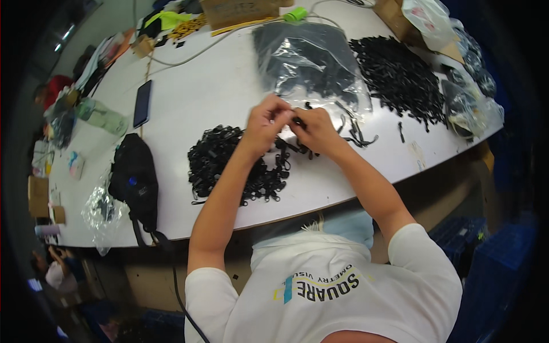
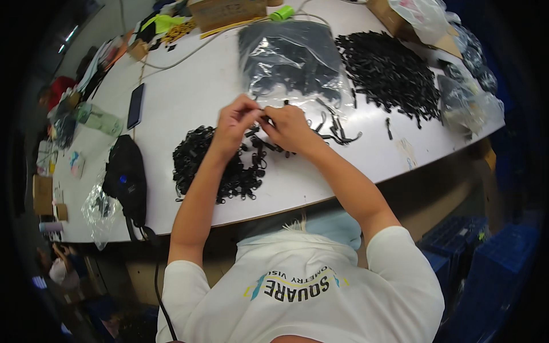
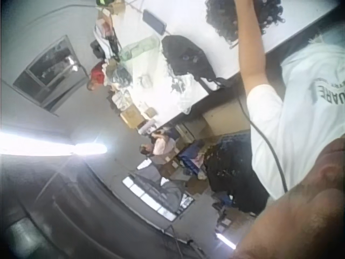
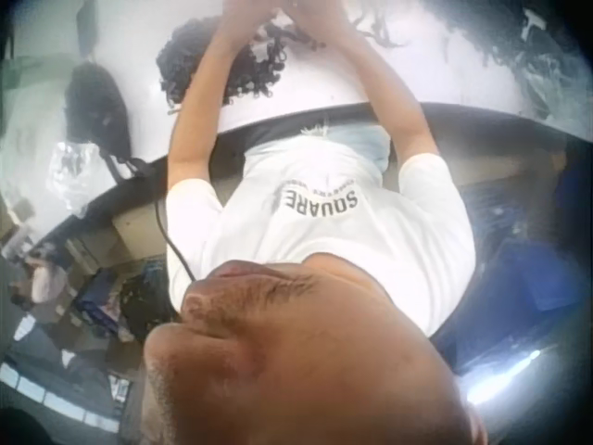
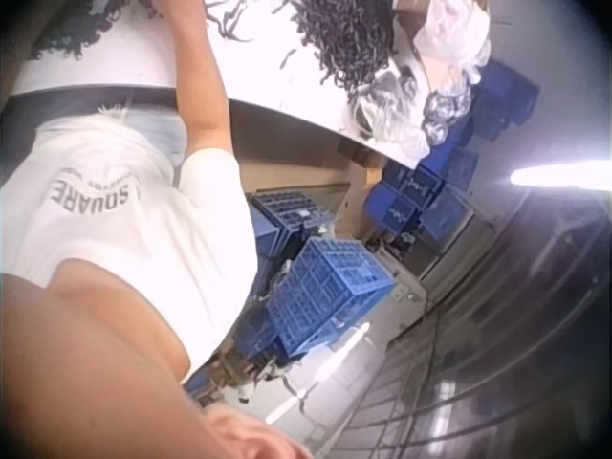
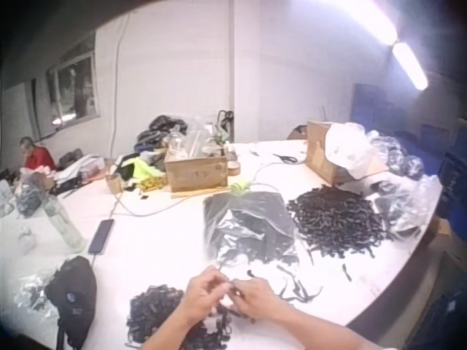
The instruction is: The person sits at a white table and repeatedly picks up small black plastic cable ties and black rubber bands. They thread the rubber bands onto the ties by hand and place the finished items into a pile on the table. The workspace contains large piles of raw materials and finished products.
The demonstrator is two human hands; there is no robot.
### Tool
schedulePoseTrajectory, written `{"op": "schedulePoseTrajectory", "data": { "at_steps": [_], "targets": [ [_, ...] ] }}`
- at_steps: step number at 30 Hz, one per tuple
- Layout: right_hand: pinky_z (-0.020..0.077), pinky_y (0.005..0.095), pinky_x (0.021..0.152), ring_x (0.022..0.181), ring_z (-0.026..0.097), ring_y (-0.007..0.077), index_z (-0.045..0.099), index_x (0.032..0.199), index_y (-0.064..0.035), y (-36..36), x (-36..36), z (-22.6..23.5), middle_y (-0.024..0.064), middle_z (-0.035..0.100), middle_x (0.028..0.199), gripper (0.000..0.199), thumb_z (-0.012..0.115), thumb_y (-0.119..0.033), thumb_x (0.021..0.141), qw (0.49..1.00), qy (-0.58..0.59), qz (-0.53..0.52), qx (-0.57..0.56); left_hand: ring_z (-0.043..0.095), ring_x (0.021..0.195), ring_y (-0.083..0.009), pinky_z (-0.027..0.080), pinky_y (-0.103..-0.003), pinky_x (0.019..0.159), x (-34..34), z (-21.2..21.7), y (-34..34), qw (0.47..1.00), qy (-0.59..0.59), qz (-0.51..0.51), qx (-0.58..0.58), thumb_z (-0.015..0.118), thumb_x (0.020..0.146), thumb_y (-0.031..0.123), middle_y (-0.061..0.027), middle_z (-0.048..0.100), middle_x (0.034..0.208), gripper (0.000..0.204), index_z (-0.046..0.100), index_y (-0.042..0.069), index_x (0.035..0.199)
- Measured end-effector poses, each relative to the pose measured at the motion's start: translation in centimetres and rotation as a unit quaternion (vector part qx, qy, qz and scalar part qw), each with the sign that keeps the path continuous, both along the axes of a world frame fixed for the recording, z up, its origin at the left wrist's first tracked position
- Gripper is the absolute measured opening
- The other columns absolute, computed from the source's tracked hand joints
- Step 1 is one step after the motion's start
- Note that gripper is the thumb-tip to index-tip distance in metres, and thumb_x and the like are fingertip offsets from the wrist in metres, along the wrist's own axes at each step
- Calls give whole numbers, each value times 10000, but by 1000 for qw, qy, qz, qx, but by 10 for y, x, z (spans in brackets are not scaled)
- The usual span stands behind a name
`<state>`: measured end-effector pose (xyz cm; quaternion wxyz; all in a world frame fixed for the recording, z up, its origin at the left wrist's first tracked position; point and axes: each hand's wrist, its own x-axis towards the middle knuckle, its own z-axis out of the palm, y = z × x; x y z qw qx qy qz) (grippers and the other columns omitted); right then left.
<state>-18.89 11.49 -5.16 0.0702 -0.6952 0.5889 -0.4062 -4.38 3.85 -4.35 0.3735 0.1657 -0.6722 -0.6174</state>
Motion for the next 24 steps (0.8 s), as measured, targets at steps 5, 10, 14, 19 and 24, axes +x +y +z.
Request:
{"op": "schedulePoseTrajectory", "data": {
  "at_steps": [5, 10, 14, 19, 24],
  "targets": [
    [444, 393, 523, 558, 585, 319, 609, 754, -64, 2, -2, 0, 124, 592, 606, 119, 659, -168, 725, 1000, -14, -8, 11, 443, 693, -74, 357, -207, 620, -3, 2, 6, 996, 15, -1, -82, 694, 768, 14, -15, 519, 834, 114, 598, 6, 829],
    [408, 358, 448, 444, 534, 295, 612, 762, -58, 2, 8, 11, 116, 543, 516, 81, 637, -134, 777, 998, -48, 27, -13, 481, 692, -112, 388, -229, 590, 0, 1, 11, 966, 37, 184, -179, 721, 720, -39, -38, 529, 745, 111, 637, 2, 779],
    [405, 370, 452, 450, 531, 302, 616, 774, -58, 4, 6, 18, 123, 539, 518, 85, 636, -141, 784, 996, -59, 62, 38, 527, 705, -173, 431, -261, 581, 6, 4, 1, 890, -9, 241, -387, 715, 680, -63, -68, 520, 721, 133, 652, 12, 770],
    [421, 411, 490, 494, 548, 325, 614, 777, -74, 4, -9, 7, 125, 553, 543, 110, 637, -180, 792, 997, 31, 68, -7, 558, 757, -239, 468, -322, 637, 5, 10, -6, 876, -20, 138, -462, 709, 622, -82, -75, 549, 776, 195, 640, 4, 783],
    [408, 382, 476, 517, 546, 294, 572, 744, -75, 3, -14, 8, 92, 546, 579, 132, 676, -153, 765, 991, 104, 57, -62, 541, 637, -195, 445, -284, 609, 6, 4, -6, 936, -89, 94, -327, 577, 849, -5, -101, 523, 702, 31, 575, -25, 826]
  ]
}}
